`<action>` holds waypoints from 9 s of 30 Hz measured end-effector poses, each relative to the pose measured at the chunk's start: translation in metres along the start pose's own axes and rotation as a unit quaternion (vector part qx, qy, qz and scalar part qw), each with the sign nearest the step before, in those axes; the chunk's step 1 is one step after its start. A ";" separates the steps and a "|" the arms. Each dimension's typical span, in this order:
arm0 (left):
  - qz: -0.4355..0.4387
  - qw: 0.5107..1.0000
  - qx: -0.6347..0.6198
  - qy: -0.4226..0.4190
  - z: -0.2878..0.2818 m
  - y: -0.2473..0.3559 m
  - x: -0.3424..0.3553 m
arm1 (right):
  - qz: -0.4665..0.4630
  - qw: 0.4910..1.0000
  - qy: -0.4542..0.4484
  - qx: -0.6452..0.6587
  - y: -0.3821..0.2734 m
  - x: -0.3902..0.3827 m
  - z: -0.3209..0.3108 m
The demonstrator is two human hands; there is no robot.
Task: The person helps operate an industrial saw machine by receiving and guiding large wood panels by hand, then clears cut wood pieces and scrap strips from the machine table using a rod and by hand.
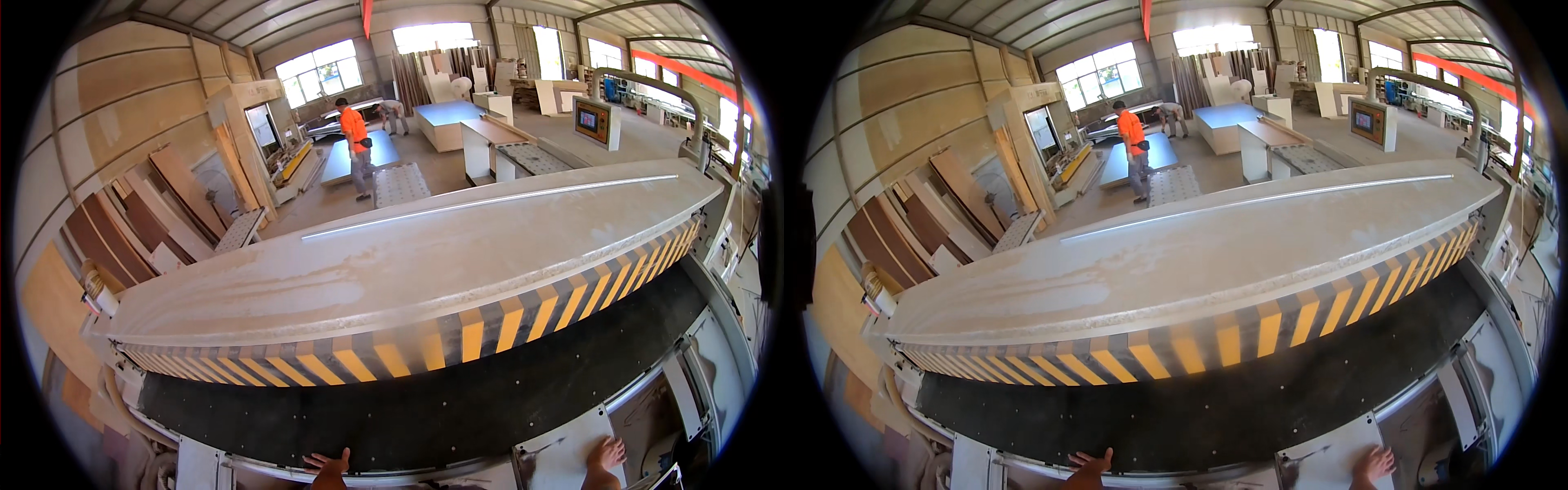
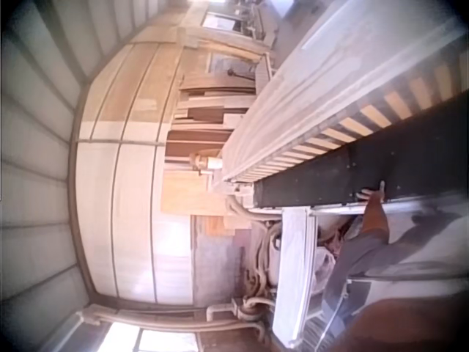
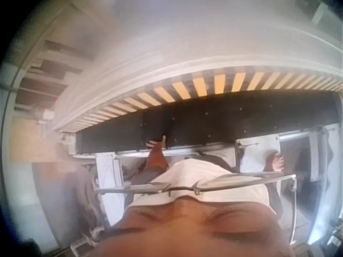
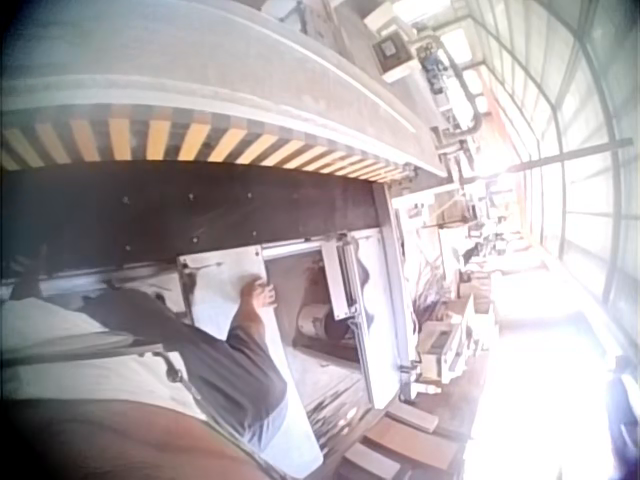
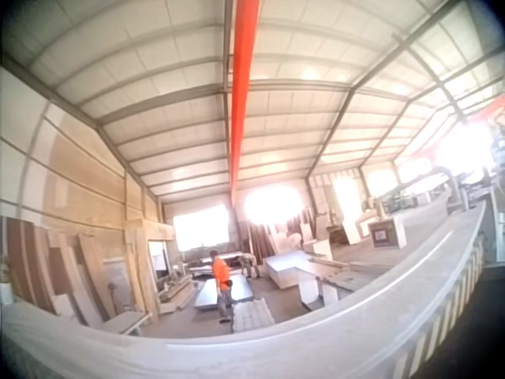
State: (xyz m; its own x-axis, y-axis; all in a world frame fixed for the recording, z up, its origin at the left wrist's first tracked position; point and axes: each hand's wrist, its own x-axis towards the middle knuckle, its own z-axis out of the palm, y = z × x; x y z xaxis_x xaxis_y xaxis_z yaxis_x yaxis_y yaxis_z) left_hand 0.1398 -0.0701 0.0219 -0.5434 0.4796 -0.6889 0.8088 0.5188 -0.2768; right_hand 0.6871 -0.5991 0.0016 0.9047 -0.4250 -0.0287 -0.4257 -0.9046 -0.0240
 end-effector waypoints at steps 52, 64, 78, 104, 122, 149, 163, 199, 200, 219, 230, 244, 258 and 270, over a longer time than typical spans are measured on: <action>-0.027 0.999 0.010 0.037 0.011 0.008 0.001 | -0.009 1.000 -0.006 0.018 -0.005 -0.006 -0.012; -0.032 0.998 0.008 0.047 0.012 0.009 0.008 | -0.013 1.000 -0.008 0.027 -0.006 -0.008 -0.016; -0.058 0.997 0.011 0.047 0.009 0.010 -0.004 | -0.004 0.999 -0.020 0.040 -0.006 -0.011 -0.023; -0.049 0.997 0.019 0.055 0.022 0.011 0.032 | -0.013 0.998 0.010 0.066 -0.006 -0.006 -0.014; -0.018 0.994 -0.004 0.111 0.035 0.006 0.052 | -0.018 0.998 0.025 0.059 0.000 -0.001 -0.001; -0.023 0.998 0.017 0.056 0.010 0.006 0.010 | -0.019 0.998 0.009 0.053 -0.002 -0.005 -0.008; -0.015 0.998 0.021 0.058 0.011 0.008 0.012 | -0.017 0.998 0.026 0.054 -0.001 -0.002 0.000; 0.039 0.993 -0.059 0.100 0.029 -0.010 0.013 | -0.024 0.999 -0.026 0.025 0.008 -0.009 -0.016; 0.033 0.990 -0.081 0.112 0.030 -0.017 0.010 | -0.027 0.999 -0.022 0.021 0.008 -0.008 -0.015; 0.188 0.930 -0.171 0.263 0.055 -0.042 -0.006 | -0.078 0.995 -0.017 -0.051 0.038 0.018 0.040; 0.186 0.933 -0.158 0.264 0.057 -0.053 0.004 | -0.064 0.986 0.039 -0.148 0.135 0.008 0.047; 0.268 0.902 -0.178 0.287 0.065 -0.074 0.019 | -0.036 0.998 0.051 -0.029 0.173 -0.046 0.048; 0.233 0.907 -0.161 0.311 0.074 -0.069 -0.005 | 0.009 1.000 0.000 0.026 0.167 -0.068 0.004; 0.284 0.808 -0.248 0.452 0.099 -0.068 0.017 | -0.017 0.998 0.037 -0.041 0.163 -0.069 0.016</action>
State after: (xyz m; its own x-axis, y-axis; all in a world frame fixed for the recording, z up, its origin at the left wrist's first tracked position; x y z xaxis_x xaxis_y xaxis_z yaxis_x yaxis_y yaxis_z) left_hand 0.0980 -0.1673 -0.0367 -0.2386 0.9453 0.2223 0.9179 0.1448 0.3696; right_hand 0.5549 -0.7165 -0.0165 0.9186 -0.3926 0.0440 -0.3947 -0.9170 0.0578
